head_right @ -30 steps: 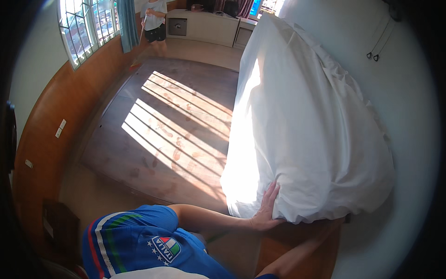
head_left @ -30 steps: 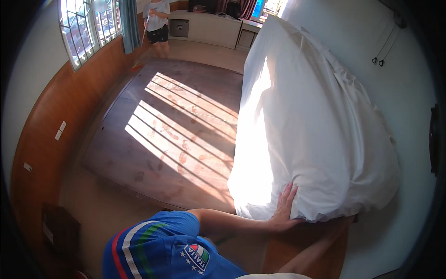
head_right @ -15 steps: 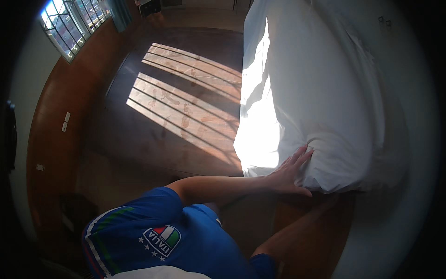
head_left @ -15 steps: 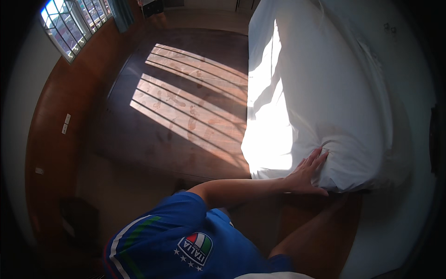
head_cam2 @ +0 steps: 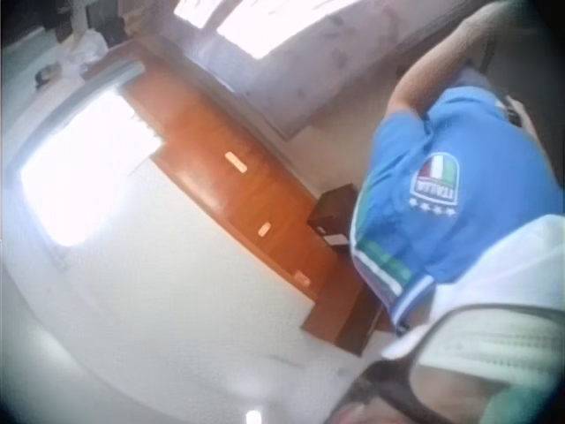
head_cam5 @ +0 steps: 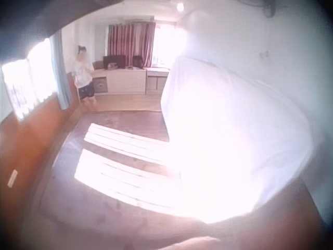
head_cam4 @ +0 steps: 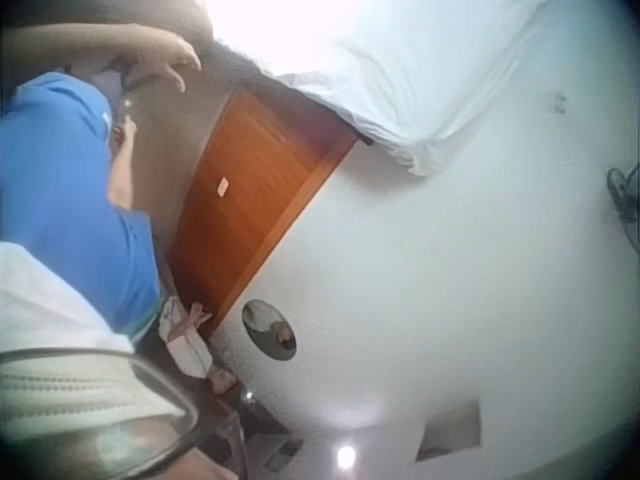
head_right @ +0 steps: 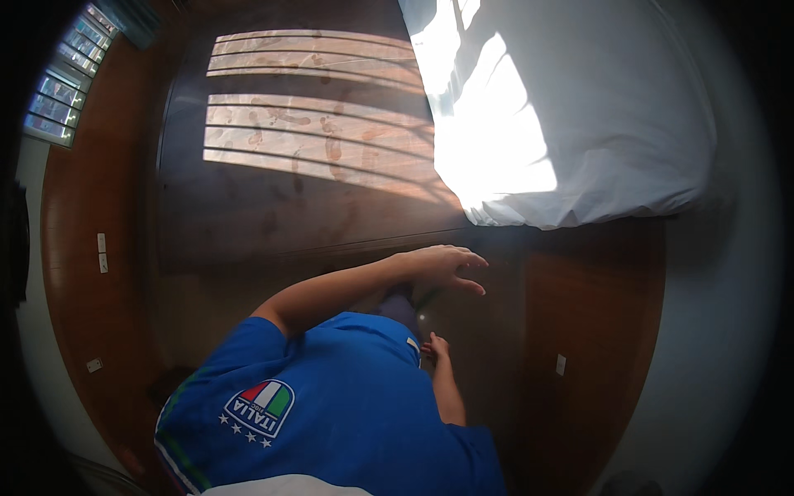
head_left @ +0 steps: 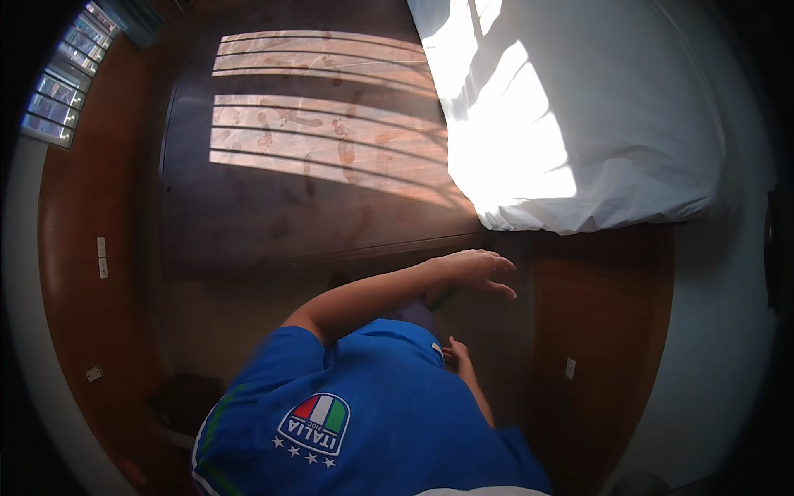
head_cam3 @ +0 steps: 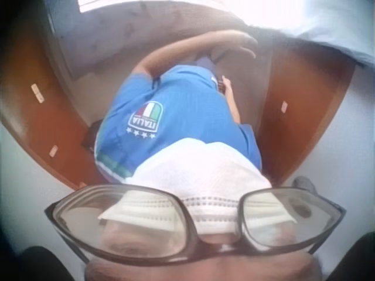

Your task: The person sweeps the tiled floor with a green broom, moving around a bed and a white cabinet. They briefly lift a mattress cover and later open and close a cabinet drawer while continuing to sweep.

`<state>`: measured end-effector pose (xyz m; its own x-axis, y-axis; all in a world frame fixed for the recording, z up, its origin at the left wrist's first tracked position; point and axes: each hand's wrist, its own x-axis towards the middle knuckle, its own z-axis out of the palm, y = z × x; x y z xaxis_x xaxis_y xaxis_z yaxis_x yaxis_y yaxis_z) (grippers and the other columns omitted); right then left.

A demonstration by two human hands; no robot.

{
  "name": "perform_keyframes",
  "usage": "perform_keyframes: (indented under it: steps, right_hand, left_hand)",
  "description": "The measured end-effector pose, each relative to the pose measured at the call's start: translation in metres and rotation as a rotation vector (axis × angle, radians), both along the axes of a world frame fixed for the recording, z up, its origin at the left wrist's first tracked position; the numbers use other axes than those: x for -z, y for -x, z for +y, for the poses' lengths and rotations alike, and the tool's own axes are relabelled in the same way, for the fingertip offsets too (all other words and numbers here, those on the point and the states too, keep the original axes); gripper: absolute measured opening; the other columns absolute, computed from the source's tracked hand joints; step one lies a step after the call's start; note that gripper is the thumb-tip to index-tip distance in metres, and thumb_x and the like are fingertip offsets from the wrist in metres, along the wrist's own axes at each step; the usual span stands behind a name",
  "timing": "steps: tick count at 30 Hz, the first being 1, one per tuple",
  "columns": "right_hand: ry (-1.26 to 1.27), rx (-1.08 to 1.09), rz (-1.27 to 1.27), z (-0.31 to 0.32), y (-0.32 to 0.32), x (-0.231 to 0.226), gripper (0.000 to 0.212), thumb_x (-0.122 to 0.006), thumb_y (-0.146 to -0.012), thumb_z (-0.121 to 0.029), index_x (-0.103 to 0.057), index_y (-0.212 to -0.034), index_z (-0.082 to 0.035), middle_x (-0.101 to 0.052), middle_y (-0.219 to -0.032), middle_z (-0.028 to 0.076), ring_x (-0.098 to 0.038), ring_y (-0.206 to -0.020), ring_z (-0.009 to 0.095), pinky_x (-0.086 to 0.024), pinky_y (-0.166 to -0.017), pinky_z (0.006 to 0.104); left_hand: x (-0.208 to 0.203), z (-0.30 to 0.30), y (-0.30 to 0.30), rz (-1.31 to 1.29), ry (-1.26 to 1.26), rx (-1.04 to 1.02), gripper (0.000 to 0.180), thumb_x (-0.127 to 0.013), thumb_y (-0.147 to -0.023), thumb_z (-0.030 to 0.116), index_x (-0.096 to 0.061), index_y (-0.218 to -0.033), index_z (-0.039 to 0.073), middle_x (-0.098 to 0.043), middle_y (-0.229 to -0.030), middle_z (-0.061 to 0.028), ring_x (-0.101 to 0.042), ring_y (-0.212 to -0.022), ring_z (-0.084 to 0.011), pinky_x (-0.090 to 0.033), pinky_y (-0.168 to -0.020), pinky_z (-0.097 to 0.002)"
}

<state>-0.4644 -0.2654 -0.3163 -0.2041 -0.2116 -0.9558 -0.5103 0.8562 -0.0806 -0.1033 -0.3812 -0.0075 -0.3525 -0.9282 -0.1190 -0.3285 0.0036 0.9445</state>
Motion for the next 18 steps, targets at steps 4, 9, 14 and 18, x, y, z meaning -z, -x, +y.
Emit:
perform_keyframes:
  steps: [4,9,14,18]
  right_hand:
    - [0.054,-0.270,-0.033,0.076,0.008,-0.002,0.047,-0.061,-0.096,-0.039,-0.058,-0.129,-0.006,-0.069,-0.089,0.009,-0.065,-0.069,0.017,-0.052,-0.061,0.0307]
    - [0.095,0.128,-0.012,0.084,-0.026,-0.054,0.046,-0.061,-0.095,-0.041,-0.054,-0.131,-0.014,-0.070,-0.104,0.007,-0.069,-0.082,0.018,-0.052,-0.072,0.0393]
    - [0.278,0.113,-0.069,0.028,-0.031,-0.065,0.044,-0.060,-0.096,-0.043,-0.056,-0.129,-0.014,-0.071,-0.102,0.005,-0.069,-0.083,0.014,-0.049,-0.067,0.0321]
    - [0.355,0.083,-0.124,-0.013,-0.041,-0.041,0.040,-0.063,-0.095,-0.032,-0.057,-0.124,-0.004,-0.071,-0.092,0.011,-0.068,-0.071,0.016,-0.052,-0.058,0.0313]
  left_hand:
    - [0.168,0.148,-0.044,-0.041,-0.520,-0.240,0.062,-0.067,-0.087,0.056,-0.065,-0.123,0.006,-0.070,-0.112,-0.0153,-0.068,-0.104,-0.0258,-0.052,-0.093,-0.0355]
    - [0.312,0.437,-0.158,-0.742,-1.320,-0.487,0.057,-0.064,-0.088,0.049,-0.069,-0.111,-0.004,-0.067,-0.119,-0.0206,-0.066,-0.108,-0.0331,-0.051,-0.093,-0.0400]
    - [0.226,0.503,-0.202,-0.241,-1.371,-0.955,0.048,-0.061,-0.092,0.053,-0.065,-0.116,0.012,-0.068,-0.100,-0.0031,-0.065,-0.084,-0.0167,-0.050,-0.073,-0.0400]
    - [0.198,0.479,-0.178,-0.095,-1.244,-1.320,0.050,-0.059,-0.094,0.053,-0.063,-0.119,0.010,-0.068,-0.108,-0.0027,-0.065,-0.092,-0.0162,-0.050,-0.081,-0.0387]
